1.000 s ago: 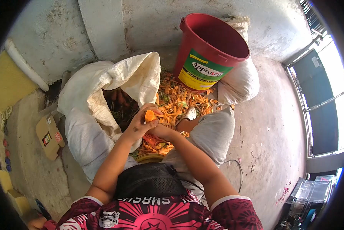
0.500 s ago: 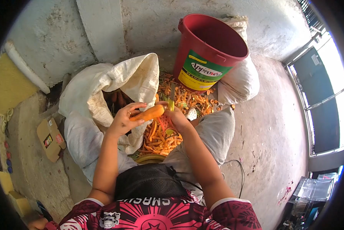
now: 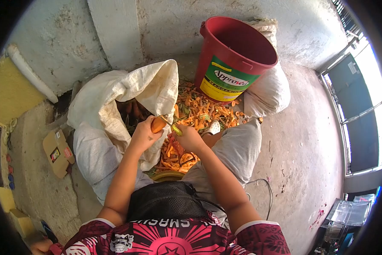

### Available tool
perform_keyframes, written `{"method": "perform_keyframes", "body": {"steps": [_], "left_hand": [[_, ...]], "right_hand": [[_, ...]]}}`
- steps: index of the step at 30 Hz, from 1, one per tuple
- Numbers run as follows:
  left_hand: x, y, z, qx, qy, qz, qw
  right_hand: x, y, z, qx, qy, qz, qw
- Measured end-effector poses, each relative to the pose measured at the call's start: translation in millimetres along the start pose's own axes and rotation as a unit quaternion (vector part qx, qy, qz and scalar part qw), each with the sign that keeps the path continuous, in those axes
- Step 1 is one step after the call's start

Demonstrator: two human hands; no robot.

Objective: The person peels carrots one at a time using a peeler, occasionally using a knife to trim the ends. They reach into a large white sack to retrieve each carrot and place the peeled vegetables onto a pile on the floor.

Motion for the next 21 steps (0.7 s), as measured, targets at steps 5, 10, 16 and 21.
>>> {"method": "perform_keyframes", "body": {"steps": [5,10,16,21], "left_hand": [[-1,0,-1,-0.039,-0.022,-0.051,0.998],[2,-5,-1,-0.046,-0.014,-0.075,0.996],[-2,7,-1,-0.007,-0.008,-0.095,0.995],[-6,23,3,0.068,0.036,0.033,0.996]], "right_hand": [[4,5,-1,0.001,0.006,0.028,1.000],[4,1,0,0.015,0.010,0.035,0.999],[8,7,-3,0.038,0.066,0.052,0.996],[21,56,-31,0.005,0.063,0.113,0.992]]}}
Point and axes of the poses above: each hand's wrist, its own z-axis away from the middle knuckle, its own x-axis out of the palm, y = z × x, the point moved 4 cm from there along -z, towards the middle knuckle, and after that the axes turned 4 degrees about x, right-handed, at the moved point
